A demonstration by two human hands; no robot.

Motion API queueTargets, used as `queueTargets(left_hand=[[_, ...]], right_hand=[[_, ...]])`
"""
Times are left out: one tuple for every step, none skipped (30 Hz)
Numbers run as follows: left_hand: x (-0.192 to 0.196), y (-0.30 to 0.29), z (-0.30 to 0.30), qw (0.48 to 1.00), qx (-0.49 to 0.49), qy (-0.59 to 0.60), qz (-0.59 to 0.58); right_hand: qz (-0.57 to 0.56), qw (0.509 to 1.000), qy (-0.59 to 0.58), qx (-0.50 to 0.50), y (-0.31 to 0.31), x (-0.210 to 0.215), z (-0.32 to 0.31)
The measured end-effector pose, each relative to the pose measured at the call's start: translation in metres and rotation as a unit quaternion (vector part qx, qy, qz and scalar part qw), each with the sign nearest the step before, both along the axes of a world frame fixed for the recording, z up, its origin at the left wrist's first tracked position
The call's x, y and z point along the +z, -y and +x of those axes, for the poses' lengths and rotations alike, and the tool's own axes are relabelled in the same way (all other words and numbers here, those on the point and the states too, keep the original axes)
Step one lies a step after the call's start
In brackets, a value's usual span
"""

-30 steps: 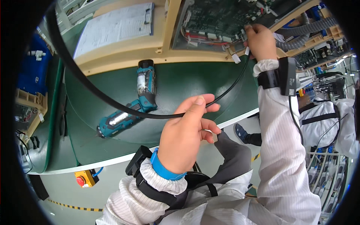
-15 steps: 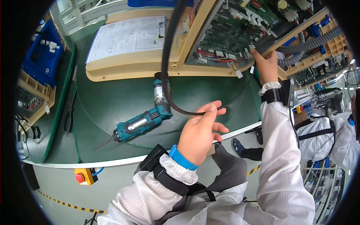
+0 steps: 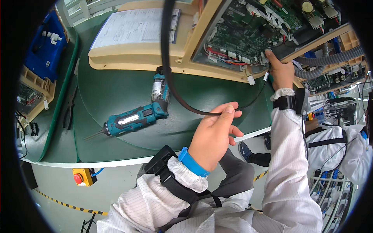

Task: Connecting wires and plugs to a large circuit board mounted on a chassis in an electronics factory.

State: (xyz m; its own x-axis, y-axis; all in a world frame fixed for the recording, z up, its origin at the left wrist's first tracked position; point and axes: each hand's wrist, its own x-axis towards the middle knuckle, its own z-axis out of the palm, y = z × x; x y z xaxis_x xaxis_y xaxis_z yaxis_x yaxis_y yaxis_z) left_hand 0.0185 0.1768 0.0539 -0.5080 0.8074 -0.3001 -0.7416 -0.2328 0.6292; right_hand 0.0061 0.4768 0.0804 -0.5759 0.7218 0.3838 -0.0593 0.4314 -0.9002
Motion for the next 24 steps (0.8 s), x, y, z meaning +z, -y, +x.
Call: queueTargets(left_hand=[[0.0, -0.002, 0.001, 1.0, 0.003, -0.006, -0.001], [-0.001, -0.004, 0.001, 1.0, -0.001, -0.007, -0.001], [-0.002, -0.005, 0.001, 1.0, 0.007, -0.001, -0.004], [-0.003, -0.006, 0.001, 1.0, 0.017, 0.002, -0.006], [-0.004, -0.007, 0.001, 1.0, 0.013, -0.003, -0.003], [-0.005, -0.008, 0.001, 1.0, 0.022, -0.001, -0.018], [-0.003, -0.006, 0.0, 0.999, 0.037, -0.003, -0.035], [-0.001, -0.003, 0.0, 0.998, 0.049, 0.002, -0.044], [-0.005, -0.004, 0.0, 0.998, 0.051, -0.004, -0.044], [-0.009, -0.005, 0.0, 0.997, 0.058, -0.004, -0.05], [-0.012, -0.005, -0.001, 0.996, 0.066, -0.002, -0.057], [-0.006, -0.006, 0.0, 0.996, 0.068, -0.007, -0.061], [-0.001, -0.007, 0.001, 0.996, 0.068, -0.013, -0.06], [0.001, -0.007, 0.001, 0.996, 0.07, -0.012, -0.06], [0.002, -0.008, 0.002, 0.996, 0.072, -0.01, -0.06], [0.0, -0.007, 0.001, 0.996, 0.07, -0.013, -0.061], [-0.002, -0.007, 0.0, 0.995, 0.076, -0.016, -0.062], [-0.005, -0.007, -0.001, 0.994, 0.082, -0.019, -0.063], [-0.007, -0.007, -0.003, 0.994, 0.081, -0.022, -0.063], [-0.008, -0.006, -0.004, 0.994, 0.084, -0.027, -0.068], [-0.009, -0.005, -0.005, 0.993, 0.087, -0.031, -0.073], [-0.011, -0.006, -0.005, 0.993, 0.089, -0.032, -0.071], [-0.012, -0.006, -0.006, 0.993, 0.088, -0.029, -0.074], [-0.012, -0.006, -0.006, 0.993, 0.087, -0.025, -0.077]], right_hand=[[0.009, 1.0, -0.024, -0.007, 0.002, -0.001, 0.001], [0.009, 1.0, -0.025, -0.011, 0.004, -0.002, 0.003], [0.018, 1.0, -0.02, -0.013, 0.005, -0.002, 0.004], [0.029, 0.999, -0.016, -0.014, 0.006, -0.001, 0.004], [0.04, 0.999, -0.011, -0.022, 0.008, -0.001, 0.005], [0.047, 0.999, -0.02, -0.014, 0.009, -0.003, 0.008], [0.051, 0.998, -0.033, -0.001, 0.011, -0.006, 0.007], [0.076, 0.996, -0.031, -0.016, 0.013, -0.009, 0.006], [0.076, 0.996, -0.037, -0.015, 0.016, -0.01, 0.008], [0.059, 0.997, -0.005, -0.052, 0.021, -0.011, 0.012], [0.041, 0.995, 0.028, -0.088, 0.024, -0.013, 0.013], [0.036, 0.994, 0.039, -0.093, 0.021, -0.006, 0.019], [0.036, 0.994, 0.033, -0.093, 0.02, -0.002, 0.02], [0.083, 0.99, 0.025, -0.112, 0.02, -0.003, 0.02], [0.13, 0.983, 0.018, -0.13, 0.02, -0.003, 0.021], [0.128, 0.983, 0.016, -0.132, 0.024, -0.003, 0.02], [0.132, 0.979, 0.032, -0.155, 0.028, -0.004, 0.018], [0.136, 0.973, 0.049, -0.178, 0.032, -0.005, 0.016], [0.135, 0.973, 0.047, -0.179, 0.034, -0.004, 0.016], [0.12, 0.979, 0.032, -0.162, 0.036, -0.005, 0.016], [0.104, 0.984, 0.018, -0.144, 0.037, -0.007, 0.015], [0.131, 0.981, 0.013, -0.14, 0.035, -0.01, 0.015], [0.132, 0.982, 0.011, -0.138, 0.031, -0.013, 0.016], [0.127, 0.984, -0.008, -0.125, 0.029, -0.016, 0.019]])
